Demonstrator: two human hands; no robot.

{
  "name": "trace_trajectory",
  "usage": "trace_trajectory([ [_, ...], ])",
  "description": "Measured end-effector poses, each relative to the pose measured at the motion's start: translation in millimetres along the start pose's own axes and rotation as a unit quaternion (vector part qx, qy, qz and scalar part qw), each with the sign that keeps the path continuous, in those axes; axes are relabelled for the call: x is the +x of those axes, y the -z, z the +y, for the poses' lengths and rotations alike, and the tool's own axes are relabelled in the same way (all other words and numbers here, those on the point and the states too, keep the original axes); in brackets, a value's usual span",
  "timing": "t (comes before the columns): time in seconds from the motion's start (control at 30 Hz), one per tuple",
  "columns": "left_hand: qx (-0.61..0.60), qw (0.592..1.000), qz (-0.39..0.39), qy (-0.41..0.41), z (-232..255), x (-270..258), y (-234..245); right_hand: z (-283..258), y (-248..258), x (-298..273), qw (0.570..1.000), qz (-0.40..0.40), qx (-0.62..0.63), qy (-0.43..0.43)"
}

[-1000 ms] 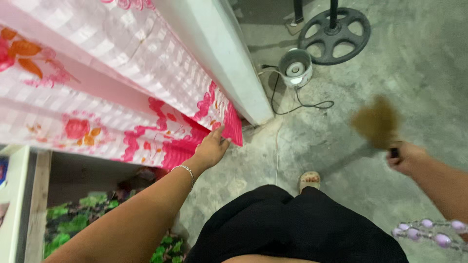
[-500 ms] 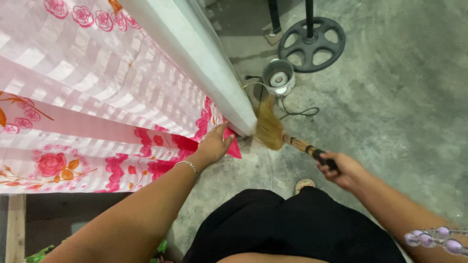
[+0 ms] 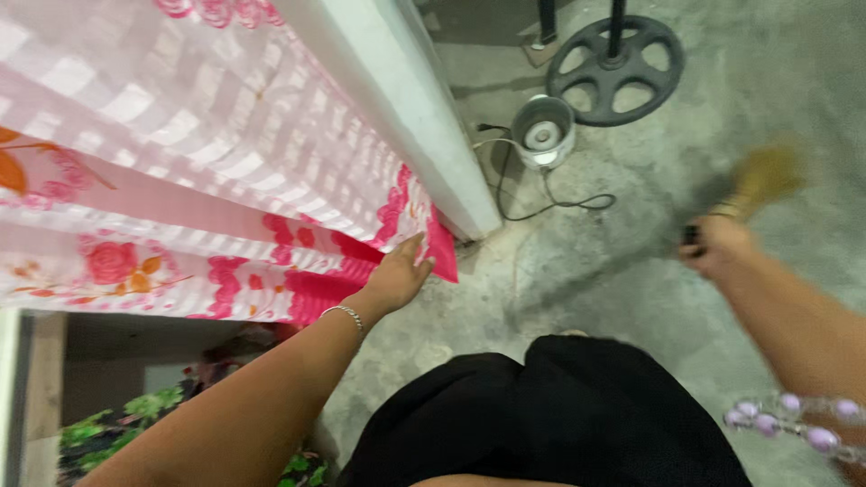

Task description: The person sweeps a concrete floor using a broom, moving around a floor fan and under a bed.

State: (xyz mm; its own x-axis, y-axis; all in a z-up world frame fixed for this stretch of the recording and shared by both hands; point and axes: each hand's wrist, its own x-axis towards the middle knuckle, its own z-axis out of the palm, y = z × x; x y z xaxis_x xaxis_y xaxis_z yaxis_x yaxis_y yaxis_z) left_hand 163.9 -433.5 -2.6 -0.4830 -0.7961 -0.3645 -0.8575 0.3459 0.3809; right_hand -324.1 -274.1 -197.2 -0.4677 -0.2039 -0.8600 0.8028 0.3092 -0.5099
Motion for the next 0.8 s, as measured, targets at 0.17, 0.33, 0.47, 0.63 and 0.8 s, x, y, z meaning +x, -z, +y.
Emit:
trace_trajectory([
  [0.17,0.022,0.999,-0.034,0.025,17.1,15.7,-13.4,23.2,-20.7,-85.1,0.980,-0.194,0.035,-0.036],
  [0.33,0.029,0.998,-0.040,0.040,55.4,37.9,-9.4,17.7,-52.6,-46.6,0.950,-0.278,-0.007,-0.138],
  [0.47,0.015,0.999,0.003,0.041,80.7,58.5,-5.3,-38.8,-17.5,37.0,0.960,-0.220,-0.164,-0.054],
  [0.63,0.015,0.999,0.045,0.024,103.4,84.3,-6.5,-136.6,71.9,138.1,0.993,-0.038,-0.057,-0.096],
  [0.8,0.005,0.996,0.011,0.093,145.4,108.5,-11.7,-172.2,100.3,132.1,0.994,0.079,-0.036,-0.064],
])
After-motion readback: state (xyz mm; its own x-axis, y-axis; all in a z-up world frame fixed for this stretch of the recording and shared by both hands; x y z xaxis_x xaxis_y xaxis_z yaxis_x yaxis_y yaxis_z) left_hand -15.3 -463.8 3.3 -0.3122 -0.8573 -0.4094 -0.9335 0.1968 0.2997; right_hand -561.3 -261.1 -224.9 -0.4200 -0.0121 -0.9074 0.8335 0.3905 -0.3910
